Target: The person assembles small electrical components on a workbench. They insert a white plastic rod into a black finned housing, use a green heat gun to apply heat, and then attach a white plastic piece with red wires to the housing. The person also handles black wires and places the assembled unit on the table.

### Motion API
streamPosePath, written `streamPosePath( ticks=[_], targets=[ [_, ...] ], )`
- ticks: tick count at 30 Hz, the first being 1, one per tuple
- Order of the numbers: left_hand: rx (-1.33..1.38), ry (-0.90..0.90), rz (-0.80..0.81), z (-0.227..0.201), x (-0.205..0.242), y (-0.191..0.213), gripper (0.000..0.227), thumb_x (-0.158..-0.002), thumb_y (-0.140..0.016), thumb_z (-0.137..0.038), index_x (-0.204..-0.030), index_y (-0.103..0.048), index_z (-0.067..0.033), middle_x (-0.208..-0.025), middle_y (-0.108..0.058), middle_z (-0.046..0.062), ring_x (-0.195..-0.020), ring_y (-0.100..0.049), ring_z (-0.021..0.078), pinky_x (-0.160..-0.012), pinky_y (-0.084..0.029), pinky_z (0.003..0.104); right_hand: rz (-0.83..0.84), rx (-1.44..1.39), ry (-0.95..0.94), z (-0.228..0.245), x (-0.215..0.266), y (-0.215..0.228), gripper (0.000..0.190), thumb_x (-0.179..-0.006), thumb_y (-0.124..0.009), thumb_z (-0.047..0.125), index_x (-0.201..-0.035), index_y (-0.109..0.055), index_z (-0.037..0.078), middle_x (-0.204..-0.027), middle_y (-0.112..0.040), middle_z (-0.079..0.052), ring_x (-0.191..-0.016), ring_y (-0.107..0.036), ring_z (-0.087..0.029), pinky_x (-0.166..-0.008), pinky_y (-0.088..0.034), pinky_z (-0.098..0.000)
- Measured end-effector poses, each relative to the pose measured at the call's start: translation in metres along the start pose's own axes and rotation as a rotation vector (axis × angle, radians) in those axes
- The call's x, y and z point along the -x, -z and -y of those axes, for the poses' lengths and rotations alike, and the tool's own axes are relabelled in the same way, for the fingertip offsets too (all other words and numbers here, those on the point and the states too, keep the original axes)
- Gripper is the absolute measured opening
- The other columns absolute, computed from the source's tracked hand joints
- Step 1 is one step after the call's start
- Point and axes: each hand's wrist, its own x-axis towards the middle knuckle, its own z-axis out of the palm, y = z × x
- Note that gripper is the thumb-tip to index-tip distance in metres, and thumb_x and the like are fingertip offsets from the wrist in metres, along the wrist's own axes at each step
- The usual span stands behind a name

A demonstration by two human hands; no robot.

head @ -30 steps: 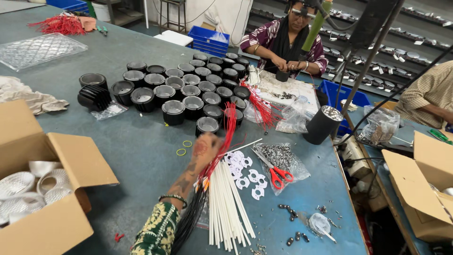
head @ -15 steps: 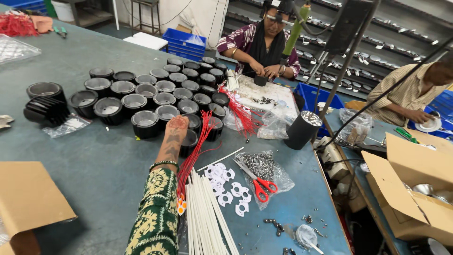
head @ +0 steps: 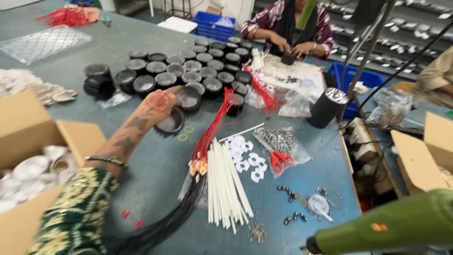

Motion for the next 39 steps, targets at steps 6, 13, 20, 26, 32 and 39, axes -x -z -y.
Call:
streamPosePath(
  ticks=[6,13,20,26,32,39],
  targets=[
    [0.433,0.344,0.506,-0.071,0.124,0.094,0.042,-0.087,-0.055,-0.007,-0.126,-0.067,-0.0169,-0.126,-0.069,0.011,-0.106,-0.070,0.0351,-0.089,-0.058,0.043,-0.068,-0.009,0.085,-0.004,0.054,-0.011,0.012,-0.078,-0.085,0.018,-0.082,-0.084,0.007,-0.052,-0.070,-0.006,-0.042,-0.055,-0.007,-0.043,-0.041,-0.0267],
    [0.421,0.471,0.587,-0.130,0.117,0.197,0.082,-0.069,-0.067,0.009,-0.142,-0.052,-0.0266,-0.157,-0.040,0.015,-0.123,-0.059,0.0408,-0.101,-0.050,0.048,-0.082,-0.119,0.311,0.026,0.089,0.005,0.014,-0.081,-0.081,0.016,-0.079,-0.080,0.002,-0.053,-0.067,-0.003,-0.044,-0.051,-0.005,-0.042,-0.039,-0.0259],
    [0.453,0.412,0.457,-0.204,0.067,0.289,0.090,-0.075,-0.058,0.012,-0.153,-0.036,-0.0260,-0.154,-0.046,0.016,-0.118,-0.061,0.0443,-0.095,-0.053,0.050,-0.132,-0.158,0.298,0.059,0.111,0.019,0.021,-0.081,-0.081,0.017,-0.099,-0.077,0.006,-0.072,-0.075,-0.004,-0.055,-0.071,-0.010,-0.050,-0.053,-0.0257],
    [0.772,0.389,0.631,-0.309,0.042,0.302,0.094,-0.073,-0.059,0.008,-0.155,-0.032,-0.0271,-0.147,-0.052,0.014,-0.113,-0.065,0.0411,-0.092,-0.056,0.045,-0.183,-0.154,0.847,0.096,0.142,0.032,0.115,-0.063,-0.096,0.025,-0.154,-0.029,0.004,-0.151,-0.039,-0.025,-0.136,-0.047,-0.039,-0.108,-0.046,-0.0456],
    [1.095,0.211,0.573,-0.402,0.025,0.279,0.100,-0.071,-0.063,0.012,-0.158,-0.029,-0.0251,-0.144,-0.055,0.016,-0.110,-0.066,0.0404,-0.090,-0.058,0.043,-0.145,-0.091,0.644,0.092,0.159,0.057,0.115,-0.061,-0.098,0.021,-0.155,-0.033,0.004,-0.149,-0.051,-0.020,-0.136,-0.056,-0.036,-0.113,-0.045,-0.0469],
    [1.281,0.313,0.336,-0.437,0.034,0.237,0.061,-0.084,-0.072,-0.003,-0.141,-0.053,-0.0149,-0.141,-0.060,0.013,-0.106,-0.071,0.0344,-0.092,-0.058,0.040,-0.311,0.037,0.506,0.062,0.170,0.076,0.097,-0.059,-0.095,0.027,-0.142,-0.050,0.002,-0.137,-0.058,-0.019,-0.125,-0.060,-0.035,-0.103,-0.049,-0.0444]
  ],
)
